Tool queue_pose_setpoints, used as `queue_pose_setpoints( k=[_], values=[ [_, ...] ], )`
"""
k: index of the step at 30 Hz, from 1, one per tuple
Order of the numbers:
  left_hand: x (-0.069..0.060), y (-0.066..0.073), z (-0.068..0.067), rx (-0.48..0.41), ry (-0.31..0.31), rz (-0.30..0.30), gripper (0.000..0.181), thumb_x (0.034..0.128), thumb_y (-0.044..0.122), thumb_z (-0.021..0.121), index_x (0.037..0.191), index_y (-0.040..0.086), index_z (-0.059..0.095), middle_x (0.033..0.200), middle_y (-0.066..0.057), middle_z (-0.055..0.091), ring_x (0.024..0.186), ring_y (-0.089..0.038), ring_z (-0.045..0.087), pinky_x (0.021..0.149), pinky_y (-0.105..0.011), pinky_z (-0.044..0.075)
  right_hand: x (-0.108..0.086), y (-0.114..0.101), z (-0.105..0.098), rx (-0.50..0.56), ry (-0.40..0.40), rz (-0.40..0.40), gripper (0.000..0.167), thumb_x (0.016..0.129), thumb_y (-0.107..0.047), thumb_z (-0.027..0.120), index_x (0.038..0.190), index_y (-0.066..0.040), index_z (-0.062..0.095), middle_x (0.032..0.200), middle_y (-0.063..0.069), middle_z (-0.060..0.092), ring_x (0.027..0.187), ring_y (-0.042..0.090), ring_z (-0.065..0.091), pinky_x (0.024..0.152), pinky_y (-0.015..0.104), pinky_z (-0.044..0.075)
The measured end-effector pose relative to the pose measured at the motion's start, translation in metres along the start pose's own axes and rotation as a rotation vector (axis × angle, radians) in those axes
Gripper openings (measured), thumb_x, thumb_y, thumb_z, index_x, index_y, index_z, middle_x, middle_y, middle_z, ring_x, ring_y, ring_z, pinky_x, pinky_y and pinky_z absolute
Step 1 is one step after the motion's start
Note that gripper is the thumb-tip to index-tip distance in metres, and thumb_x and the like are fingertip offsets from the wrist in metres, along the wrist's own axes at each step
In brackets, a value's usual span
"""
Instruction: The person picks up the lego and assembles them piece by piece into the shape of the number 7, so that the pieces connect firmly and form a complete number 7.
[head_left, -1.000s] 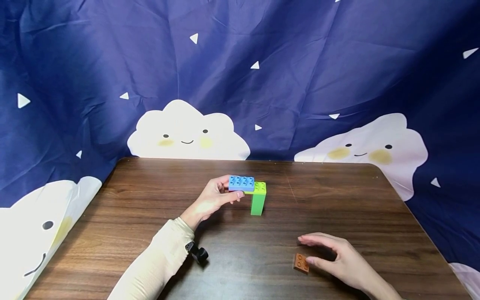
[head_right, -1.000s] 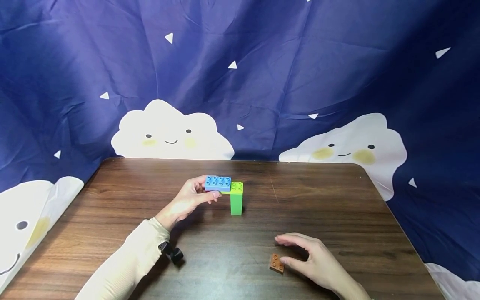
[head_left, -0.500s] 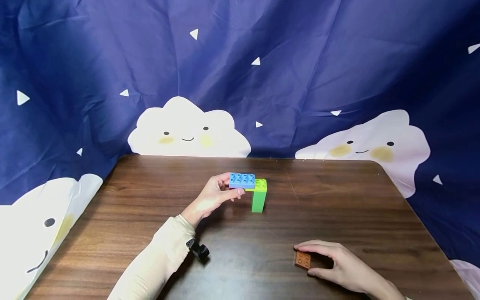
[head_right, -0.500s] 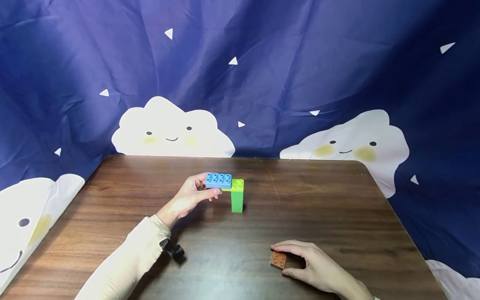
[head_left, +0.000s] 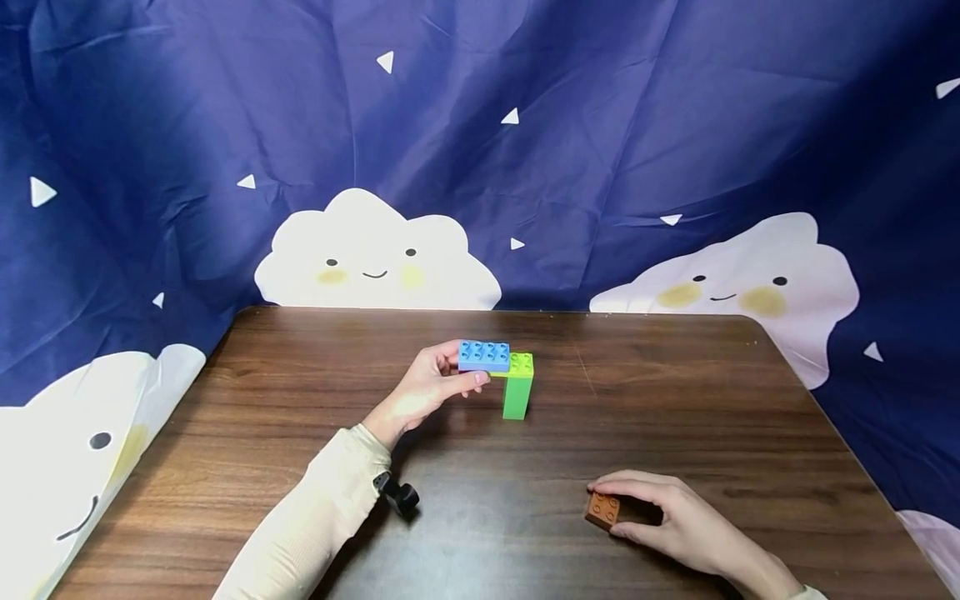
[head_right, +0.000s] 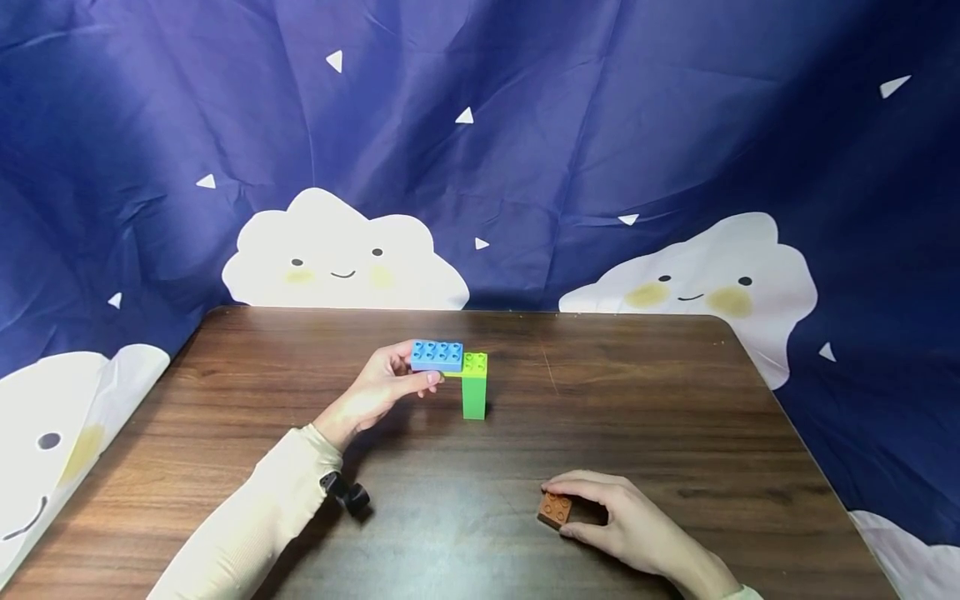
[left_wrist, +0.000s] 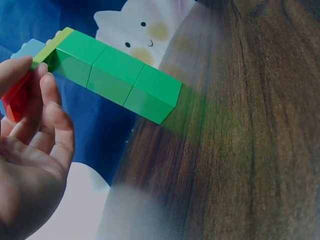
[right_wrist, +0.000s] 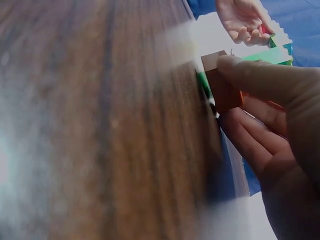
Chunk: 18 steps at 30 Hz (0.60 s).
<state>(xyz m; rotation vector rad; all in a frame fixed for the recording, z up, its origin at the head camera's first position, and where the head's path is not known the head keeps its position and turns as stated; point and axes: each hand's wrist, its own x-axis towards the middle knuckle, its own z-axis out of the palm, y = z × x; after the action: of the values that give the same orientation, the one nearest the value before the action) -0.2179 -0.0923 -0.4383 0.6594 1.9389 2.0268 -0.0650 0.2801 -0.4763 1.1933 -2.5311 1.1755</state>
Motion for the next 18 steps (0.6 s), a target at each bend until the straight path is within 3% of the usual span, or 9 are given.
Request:
queue_pose_setpoints(
  k=[12, 18],
  values=[
    [0.0, 0.002, 0.0, -0.011, -0.002, -0.006, 0.035, 0.0959, -0.003, 0.074, 0.129, -0.01, 0.066, 0.095, 0.006, 0.08, 0.079, -0.017, 0.071, 0.068, -0.025, 0.057, 0.011, -0.005, -0.008, -0.049, 0.083, 0.084, 0.052, 0.084, -0.003, 0.09, 0.133, -0.013, 0.075, 0.13, -0.001, 0.077, 0.121, 0.001, 0.07, 0.103, 0.007, 0.049],
    [0.0, 0.001, 0.001, -0.003, -0.004, 0.0, 0.035, 0.0959, -0.002, 0.074, 0.13, -0.01, 0.066, 0.095, 0.005, 0.08, 0.08, -0.019, 0.072, 0.068, -0.025, 0.057, 0.02, -0.004, -0.009, -0.067, 0.152, 0.044, 0.056, 0.08, 0.003, 0.091, 0.132, -0.011, 0.075, 0.127, 0.004, 0.077, 0.12, 0.002, 0.069, 0.105, 0.005, 0.047]
  ],
)
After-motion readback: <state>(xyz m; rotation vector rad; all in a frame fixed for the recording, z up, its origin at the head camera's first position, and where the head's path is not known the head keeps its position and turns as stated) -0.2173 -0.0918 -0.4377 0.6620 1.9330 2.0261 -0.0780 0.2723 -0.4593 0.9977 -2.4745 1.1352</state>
